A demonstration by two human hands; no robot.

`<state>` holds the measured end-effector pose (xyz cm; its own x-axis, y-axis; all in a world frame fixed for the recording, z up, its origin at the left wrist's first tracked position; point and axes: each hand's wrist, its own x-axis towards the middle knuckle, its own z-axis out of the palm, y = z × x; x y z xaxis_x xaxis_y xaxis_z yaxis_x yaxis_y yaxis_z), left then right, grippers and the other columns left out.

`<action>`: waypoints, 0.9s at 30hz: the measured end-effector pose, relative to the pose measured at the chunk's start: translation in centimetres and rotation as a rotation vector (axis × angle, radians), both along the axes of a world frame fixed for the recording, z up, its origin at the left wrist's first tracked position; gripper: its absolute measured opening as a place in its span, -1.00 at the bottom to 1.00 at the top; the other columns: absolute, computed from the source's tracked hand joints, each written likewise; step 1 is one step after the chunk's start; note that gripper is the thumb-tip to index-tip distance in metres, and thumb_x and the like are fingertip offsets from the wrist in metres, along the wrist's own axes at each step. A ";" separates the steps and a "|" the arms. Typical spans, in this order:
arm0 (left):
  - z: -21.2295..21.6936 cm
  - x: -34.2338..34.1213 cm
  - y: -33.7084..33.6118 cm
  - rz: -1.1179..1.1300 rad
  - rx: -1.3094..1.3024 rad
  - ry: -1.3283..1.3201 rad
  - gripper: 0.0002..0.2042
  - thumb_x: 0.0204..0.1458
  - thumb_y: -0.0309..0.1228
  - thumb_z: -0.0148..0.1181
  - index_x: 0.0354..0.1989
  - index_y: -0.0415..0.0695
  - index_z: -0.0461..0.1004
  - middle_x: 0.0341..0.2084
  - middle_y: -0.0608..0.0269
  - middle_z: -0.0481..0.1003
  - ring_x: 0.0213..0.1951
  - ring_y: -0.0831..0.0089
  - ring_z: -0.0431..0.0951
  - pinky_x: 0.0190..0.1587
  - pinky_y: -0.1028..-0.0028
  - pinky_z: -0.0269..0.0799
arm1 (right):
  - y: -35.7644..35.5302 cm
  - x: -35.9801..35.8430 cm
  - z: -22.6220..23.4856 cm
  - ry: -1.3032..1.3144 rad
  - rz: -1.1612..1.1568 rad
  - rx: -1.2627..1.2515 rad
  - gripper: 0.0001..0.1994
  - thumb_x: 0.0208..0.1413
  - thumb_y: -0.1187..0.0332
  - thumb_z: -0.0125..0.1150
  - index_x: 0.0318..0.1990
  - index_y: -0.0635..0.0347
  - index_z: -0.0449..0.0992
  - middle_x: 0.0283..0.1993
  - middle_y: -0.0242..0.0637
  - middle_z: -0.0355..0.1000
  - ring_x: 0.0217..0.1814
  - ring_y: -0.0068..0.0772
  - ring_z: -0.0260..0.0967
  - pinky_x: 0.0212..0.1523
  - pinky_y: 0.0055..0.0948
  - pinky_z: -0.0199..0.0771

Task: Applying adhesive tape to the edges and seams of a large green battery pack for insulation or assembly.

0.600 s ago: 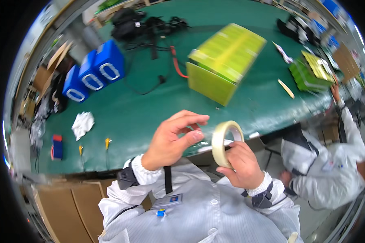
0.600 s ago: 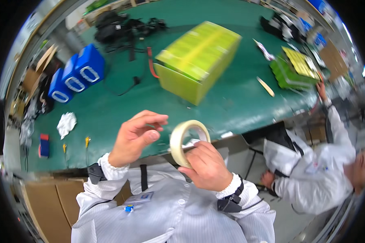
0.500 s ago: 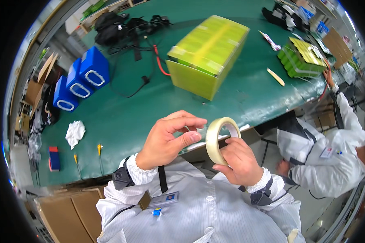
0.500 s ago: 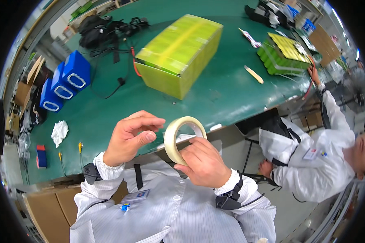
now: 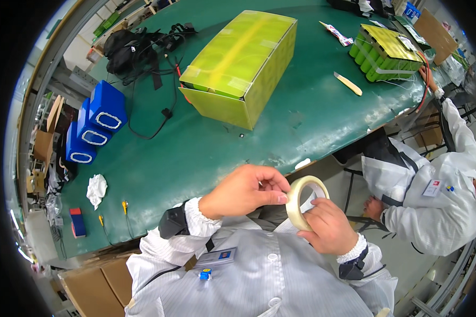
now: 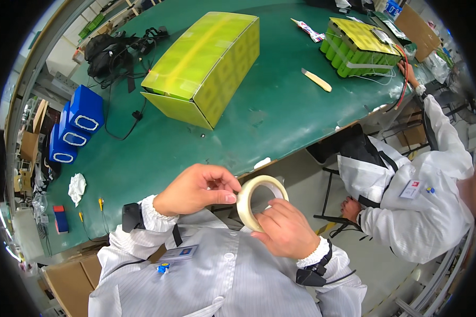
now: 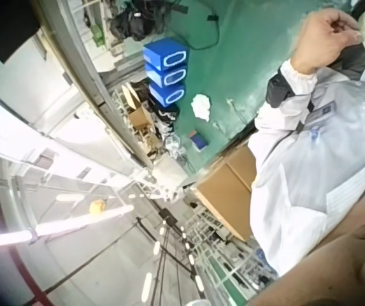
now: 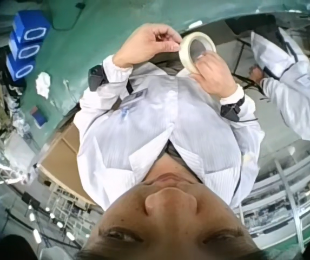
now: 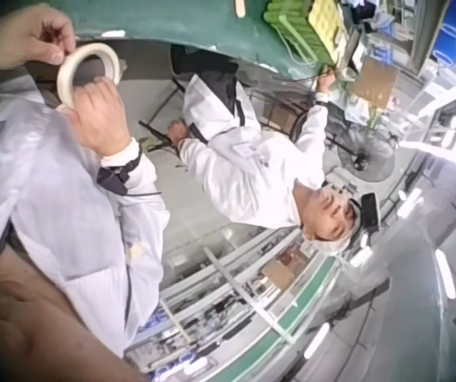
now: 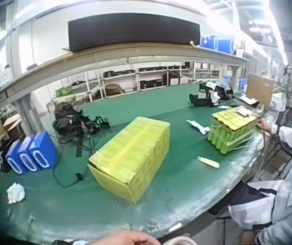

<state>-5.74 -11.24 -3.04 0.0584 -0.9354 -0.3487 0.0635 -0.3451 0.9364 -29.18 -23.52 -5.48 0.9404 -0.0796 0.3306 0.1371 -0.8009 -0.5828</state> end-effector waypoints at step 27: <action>0.2 -1.2 -2.4 -0.084 0.059 -0.281 -0.88 0.06 -0.49 0.38 -0.25 -0.24 0.67 -0.49 0.34 0.61 -0.44 0.67 0.48 -0.35 0.56 0.42 | -0.4 -1.2 -1.0 0.027 -0.078 0.049 -0.65 -0.05 0.30 0.42 -0.18 0.36 0.53 -0.37 -0.13 0.42 -0.24 0.01 0.42 0.01 -0.09 0.47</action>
<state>-6.96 -13.67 -2.88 0.0835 -0.9196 -0.3838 -0.2263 -0.3926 0.8915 -30.38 -23.94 -6.50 0.9392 -0.1687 0.2992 0.0588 -0.7792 -0.6240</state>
